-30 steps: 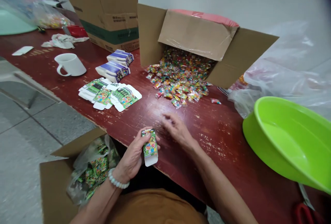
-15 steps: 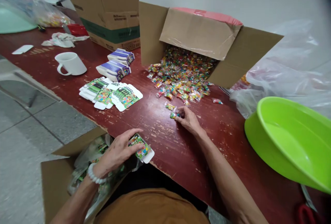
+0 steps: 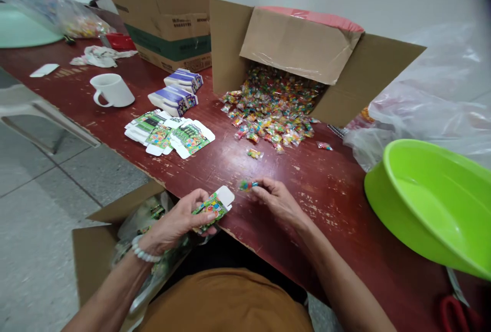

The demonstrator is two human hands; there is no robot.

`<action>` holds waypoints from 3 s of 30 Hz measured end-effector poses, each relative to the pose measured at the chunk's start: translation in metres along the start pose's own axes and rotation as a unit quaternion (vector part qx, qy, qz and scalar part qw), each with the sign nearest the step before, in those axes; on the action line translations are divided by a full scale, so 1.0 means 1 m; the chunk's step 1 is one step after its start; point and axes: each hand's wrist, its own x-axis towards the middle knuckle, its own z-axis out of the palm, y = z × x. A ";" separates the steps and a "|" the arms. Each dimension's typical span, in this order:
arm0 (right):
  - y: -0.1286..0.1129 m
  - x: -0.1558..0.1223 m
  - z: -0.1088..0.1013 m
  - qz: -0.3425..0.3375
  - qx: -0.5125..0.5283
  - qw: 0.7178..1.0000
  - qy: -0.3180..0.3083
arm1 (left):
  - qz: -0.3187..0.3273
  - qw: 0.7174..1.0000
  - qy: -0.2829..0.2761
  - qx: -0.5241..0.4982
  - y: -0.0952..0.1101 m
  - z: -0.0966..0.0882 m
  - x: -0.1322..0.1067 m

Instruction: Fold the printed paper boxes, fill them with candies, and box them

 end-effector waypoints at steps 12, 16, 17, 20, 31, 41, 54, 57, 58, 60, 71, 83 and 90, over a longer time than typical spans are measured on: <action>-0.039 0.001 0.005 -0.049 -0.173 0.979 -0.098 | 0.024 0.999 -0.032 0.009 -0.003 0.036 0.003; -0.041 -0.001 0.010 -0.052 -0.151 0.984 -0.081 | 0.025 0.998 -0.048 -0.024 -0.004 0.038 0.003; -0.041 -0.002 0.013 -0.050 -0.140 0.986 -0.074 | 0.027 0.998 -0.052 -0.026 -0.004 0.040 0.004; -0.040 -0.005 0.019 -0.048 -0.105 0.991 -0.071 | 0.038 0.996 -0.061 -0.044 -0.003 0.045 0.006; -0.024 -0.006 0.035 -0.034 0.029 0.998 0.035 | 0.019 0.989 -0.005 -0.144 -0.009 0.053 0.010; -0.021 -0.013 0.045 0.100 0.281 0.952 -0.075 | 0.058 0.986 0.040 -0.152 -0.009 0.063 0.012; -0.025 -0.018 0.055 -0.062 0.055 0.996 0.016 | -0.013 0.956 0.019 -0.293 0.001 0.059 0.011; -0.026 -0.017 0.059 -0.001 0.170 0.985 -0.003 | -0.002 0.961 0.006 -0.278 0.000 0.063 0.013; -0.027 -0.016 0.059 0.013 0.194 0.981 -0.009 | 0.000 0.962 -0.001 -0.272 -0.001 0.063 0.013; -0.027 -0.016 0.059 0.027 0.218 0.975 -0.013 | 0.001 0.964 -0.011 -0.266 -0.003 0.062 0.013; -0.008 -0.032 0.071 -0.201 -0.180 0.963 0.013 | -0.023 0.925 0.075 -0.372 -0.003 0.056 0.019; 0.002 -0.005 0.101 -0.213 -0.227 0.948 -0.072 | 0.066 0.951 0.253 -0.166 -0.044 -0.004 -0.024; 0.029 -0.004 0.072 -0.129 -0.210 0.968 0.045 | 0.094 0.851 0.473 0.210 -0.055 -0.115 -0.071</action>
